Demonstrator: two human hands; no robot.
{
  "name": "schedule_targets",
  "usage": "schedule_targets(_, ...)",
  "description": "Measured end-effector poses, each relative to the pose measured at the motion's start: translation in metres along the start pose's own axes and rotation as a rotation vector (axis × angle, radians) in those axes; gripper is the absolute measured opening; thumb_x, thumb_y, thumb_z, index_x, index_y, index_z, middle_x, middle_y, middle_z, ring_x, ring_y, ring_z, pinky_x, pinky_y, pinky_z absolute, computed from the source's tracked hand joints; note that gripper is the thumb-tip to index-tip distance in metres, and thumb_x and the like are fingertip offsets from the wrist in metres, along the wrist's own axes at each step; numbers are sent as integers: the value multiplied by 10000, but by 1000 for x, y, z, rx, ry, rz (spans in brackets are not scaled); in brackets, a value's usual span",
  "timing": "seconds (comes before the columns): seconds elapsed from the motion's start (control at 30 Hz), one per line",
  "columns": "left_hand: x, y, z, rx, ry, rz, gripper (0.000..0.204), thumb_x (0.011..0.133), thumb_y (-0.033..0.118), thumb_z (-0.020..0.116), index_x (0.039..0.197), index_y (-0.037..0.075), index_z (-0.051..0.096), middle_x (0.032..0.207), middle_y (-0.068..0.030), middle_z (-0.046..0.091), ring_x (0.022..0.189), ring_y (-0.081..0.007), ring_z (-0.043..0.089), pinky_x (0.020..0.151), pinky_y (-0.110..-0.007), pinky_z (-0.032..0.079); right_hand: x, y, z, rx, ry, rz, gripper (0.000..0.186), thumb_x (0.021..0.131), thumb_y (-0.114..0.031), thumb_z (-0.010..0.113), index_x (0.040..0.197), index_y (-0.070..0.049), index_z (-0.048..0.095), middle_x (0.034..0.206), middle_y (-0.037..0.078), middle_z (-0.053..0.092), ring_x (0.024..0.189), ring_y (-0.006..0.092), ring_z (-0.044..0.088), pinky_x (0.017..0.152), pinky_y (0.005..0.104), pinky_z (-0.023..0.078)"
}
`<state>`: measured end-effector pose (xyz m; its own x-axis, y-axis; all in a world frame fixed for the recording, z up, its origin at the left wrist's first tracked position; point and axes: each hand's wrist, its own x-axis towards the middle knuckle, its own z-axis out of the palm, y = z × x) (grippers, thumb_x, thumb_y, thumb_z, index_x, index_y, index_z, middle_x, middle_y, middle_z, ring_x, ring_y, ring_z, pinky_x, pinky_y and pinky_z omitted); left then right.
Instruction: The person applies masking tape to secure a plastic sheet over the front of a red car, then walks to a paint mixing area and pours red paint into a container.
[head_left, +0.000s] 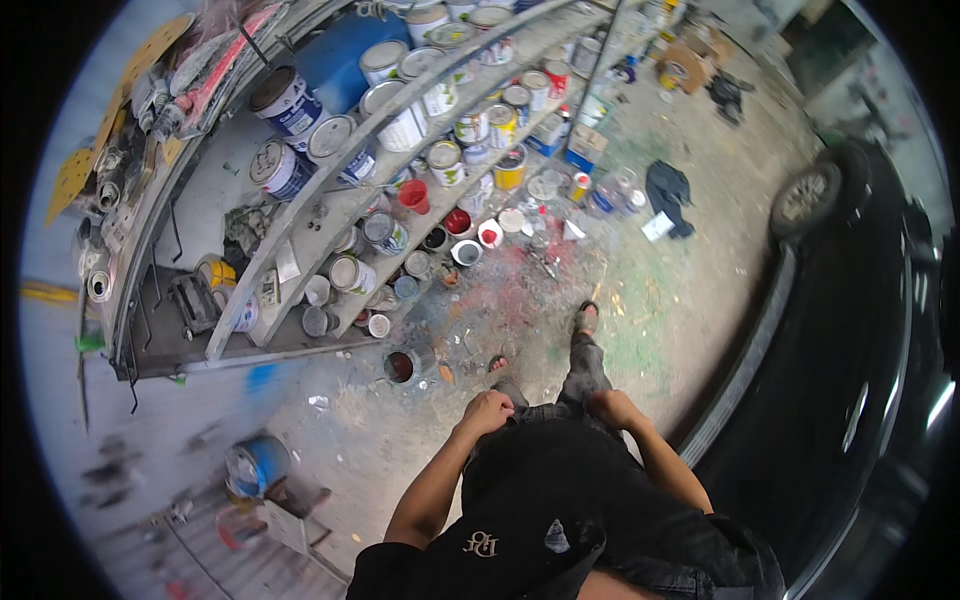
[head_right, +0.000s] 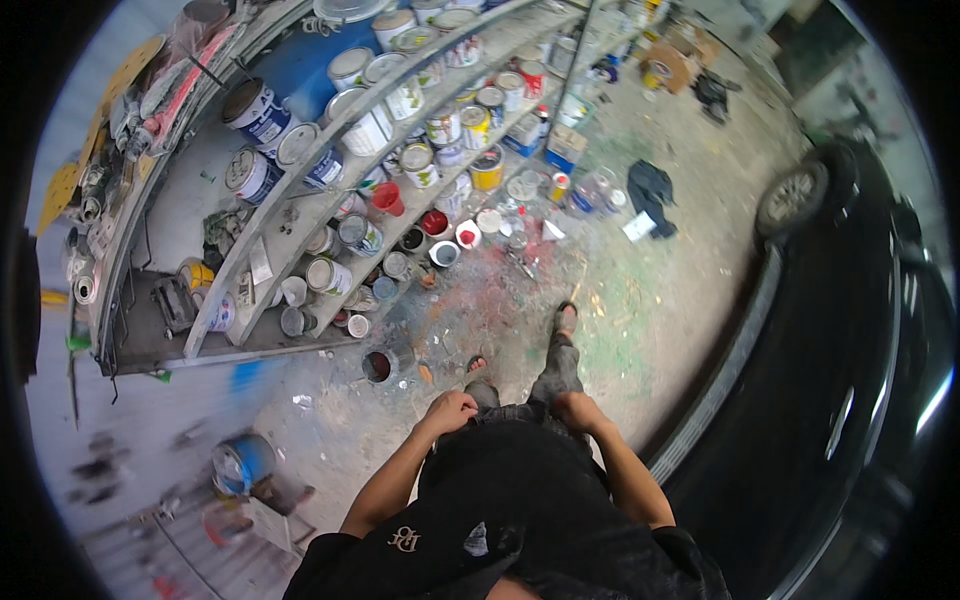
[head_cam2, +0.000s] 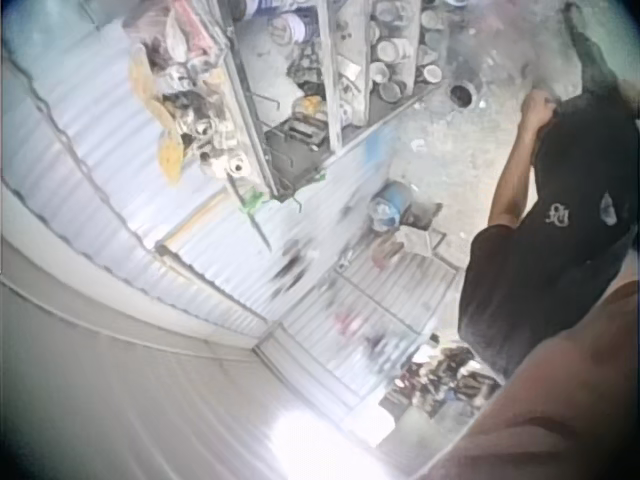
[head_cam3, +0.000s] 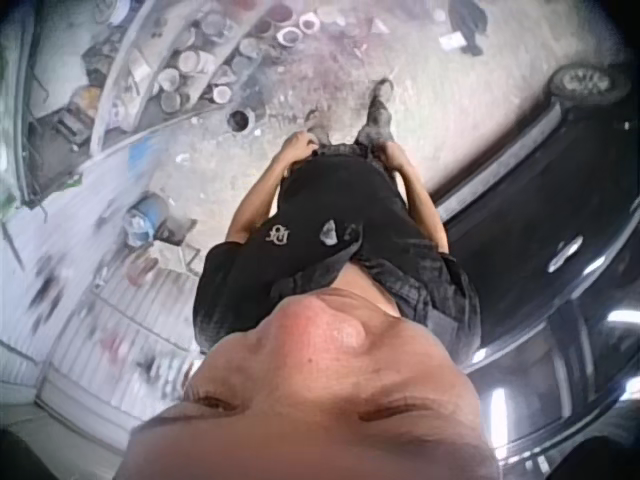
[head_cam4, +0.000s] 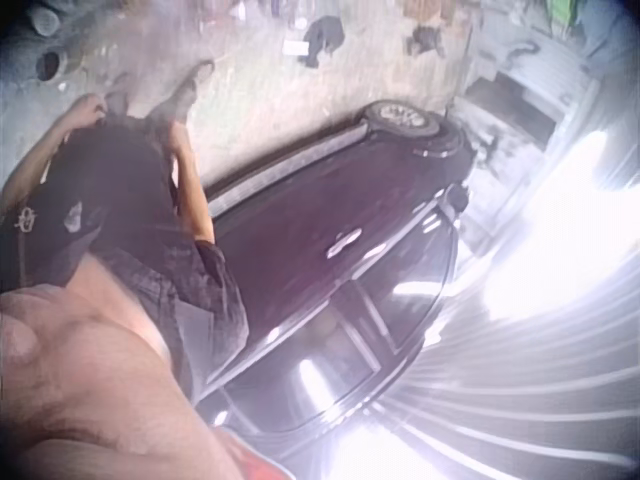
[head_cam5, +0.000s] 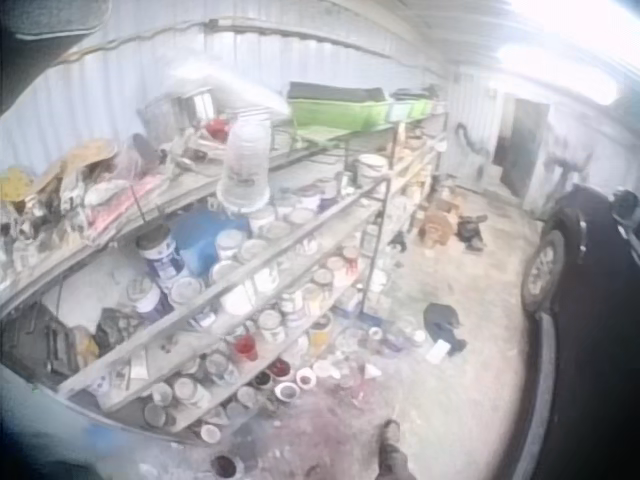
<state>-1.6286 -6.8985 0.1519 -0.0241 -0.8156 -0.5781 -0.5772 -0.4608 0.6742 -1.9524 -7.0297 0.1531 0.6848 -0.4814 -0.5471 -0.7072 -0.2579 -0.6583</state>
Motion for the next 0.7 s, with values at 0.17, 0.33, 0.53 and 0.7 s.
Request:
schedule_targets(0.17, 64, 41, 7, 29, 204, -84, 143, 806, 188, 669, 840, 64, 732, 862, -175, 712, 888, -361, 686, 789, -475, 527, 69, 33, -109, -181, -216, -71, 246, 788, -204, 660, 994, -79, 715, 956, 200, 705, 933, 388, 669, 810, 454, 528)
schedule_targets(0.33, 129, 104, 18, 183, 231, -164, 135, 774, 85, 634, 846, 8, 720, 897, -241, 700, 936, -409, 683, 822, -484, 543, 125, 65, -228, -150, -338, -5, 322, 799, -304, 703, 1021, -71, 719, 935, 198, 713, 899, 353, 695, 784, 436, 541)
schedule_targets(0.53, 138, 157, 12, -42, 339, -185, 163, 823, 118, 610, 946, 64, 702, 916, -209, 704, 904, -406, 680, 780, -482, 542, 165, 119, -283, -264, -394, -171, 239, 835, -291, 741, 954, -84, 742, 838, 150, 726, 768, 258, 711, 701, 376, 557)
schedule_targets(0.7, 105, 174, 20, -183, 593, -109, 186, 864, 184, 614, 1030, 105, 641, 910, -177, 689, 910, -391, 662, 775, -496, 512, 156, 98, -326, -197, -387, -184, 275, 853, -252, 682, 1060, -75, 722, 924, 168, 735, 859, 301, 723, 755, 393, 558)
